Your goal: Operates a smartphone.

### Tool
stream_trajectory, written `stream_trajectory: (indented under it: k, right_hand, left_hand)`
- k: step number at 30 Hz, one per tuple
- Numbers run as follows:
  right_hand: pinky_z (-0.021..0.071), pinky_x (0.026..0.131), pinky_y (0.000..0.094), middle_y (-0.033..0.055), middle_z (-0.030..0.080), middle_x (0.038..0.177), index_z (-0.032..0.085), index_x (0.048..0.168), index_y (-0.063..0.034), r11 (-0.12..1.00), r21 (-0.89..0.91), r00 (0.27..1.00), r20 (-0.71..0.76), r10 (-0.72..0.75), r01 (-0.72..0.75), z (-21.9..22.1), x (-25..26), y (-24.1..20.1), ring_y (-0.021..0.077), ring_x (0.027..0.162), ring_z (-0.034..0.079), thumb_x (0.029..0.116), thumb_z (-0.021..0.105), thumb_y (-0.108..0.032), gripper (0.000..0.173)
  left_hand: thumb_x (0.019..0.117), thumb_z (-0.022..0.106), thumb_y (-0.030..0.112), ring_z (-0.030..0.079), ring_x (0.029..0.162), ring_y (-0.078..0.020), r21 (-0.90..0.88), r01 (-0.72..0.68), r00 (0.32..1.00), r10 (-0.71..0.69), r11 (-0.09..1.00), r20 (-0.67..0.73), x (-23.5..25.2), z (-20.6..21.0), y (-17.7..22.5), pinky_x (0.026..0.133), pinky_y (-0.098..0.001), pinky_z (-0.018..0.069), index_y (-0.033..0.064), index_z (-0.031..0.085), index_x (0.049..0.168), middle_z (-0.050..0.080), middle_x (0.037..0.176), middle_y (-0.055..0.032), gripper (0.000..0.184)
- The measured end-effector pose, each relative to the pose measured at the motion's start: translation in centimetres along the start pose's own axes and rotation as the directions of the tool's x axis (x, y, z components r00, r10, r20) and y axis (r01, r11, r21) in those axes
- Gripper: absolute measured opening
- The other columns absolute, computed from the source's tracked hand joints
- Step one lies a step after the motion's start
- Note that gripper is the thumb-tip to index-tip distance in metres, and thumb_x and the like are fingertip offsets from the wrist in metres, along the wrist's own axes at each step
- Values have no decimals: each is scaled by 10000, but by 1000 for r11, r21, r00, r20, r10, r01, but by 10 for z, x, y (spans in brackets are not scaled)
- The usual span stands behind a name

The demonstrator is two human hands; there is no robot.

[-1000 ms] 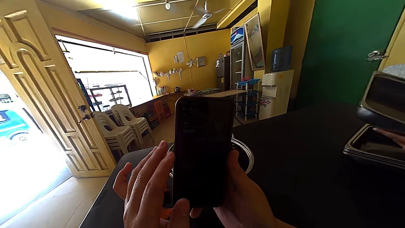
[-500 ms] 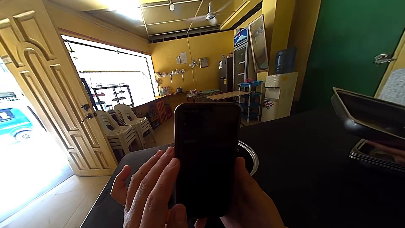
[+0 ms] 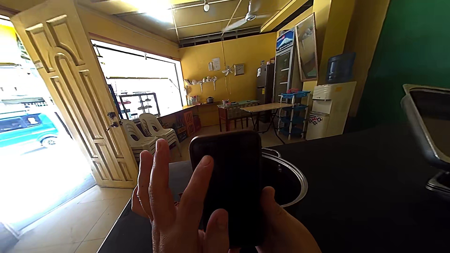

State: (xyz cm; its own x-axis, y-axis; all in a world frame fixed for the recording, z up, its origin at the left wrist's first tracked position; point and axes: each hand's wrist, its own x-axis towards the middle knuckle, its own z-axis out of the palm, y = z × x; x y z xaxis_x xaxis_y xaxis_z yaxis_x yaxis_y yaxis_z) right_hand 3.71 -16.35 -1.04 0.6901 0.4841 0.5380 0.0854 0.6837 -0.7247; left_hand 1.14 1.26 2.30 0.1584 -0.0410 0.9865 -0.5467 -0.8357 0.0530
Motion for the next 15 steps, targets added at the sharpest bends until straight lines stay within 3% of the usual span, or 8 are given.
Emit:
stream_trajectory:
  k: [7,10,12,15]
  right_hand:
    - [644,745,397,119,695,1188,576,1308,-87,998,-59,1000,-6,14,-14,1,-3,5,228,1035,720,1032,416,-568,577]
    - [645,729,395,121,696,1186,581,1304,-93,998,-54,999,11,33,-32,0,-2,6,233,1026,722,1030,412,-581,585]
    - [647,721,394,119,700,1193,586,1312,-103,998,-43,999,3,49,-49,1,-2,4,236,1027,724,1025,402,-597,600]
    - [648,718,415,146,683,1215,555,1339,-109,998,-24,999,-10,51,-51,1,0,1,264,1039,721,1020,398,-616,619]
  left_hand:
    - [1063,341,490,11,1590,-370,39,10,1000,-10,999,0,4,-3,0,1199,-654,136,389,523,1489,136,1732,-52,474]
    - [1064,354,507,56,1591,-312,-81,36,999,-38,996,-18,3,-5,0,1213,-589,165,359,488,1499,141,1729,-16,479]
    - [1061,414,511,202,1569,-219,-214,42,996,-58,976,-66,3,-5,-3,1220,-456,304,323,428,1493,180,1714,27,471]
    - [1061,448,471,397,1479,-174,-342,114,992,-122,933,-4,5,-8,-8,1094,-368,491,316,356,1533,197,1706,20,505]
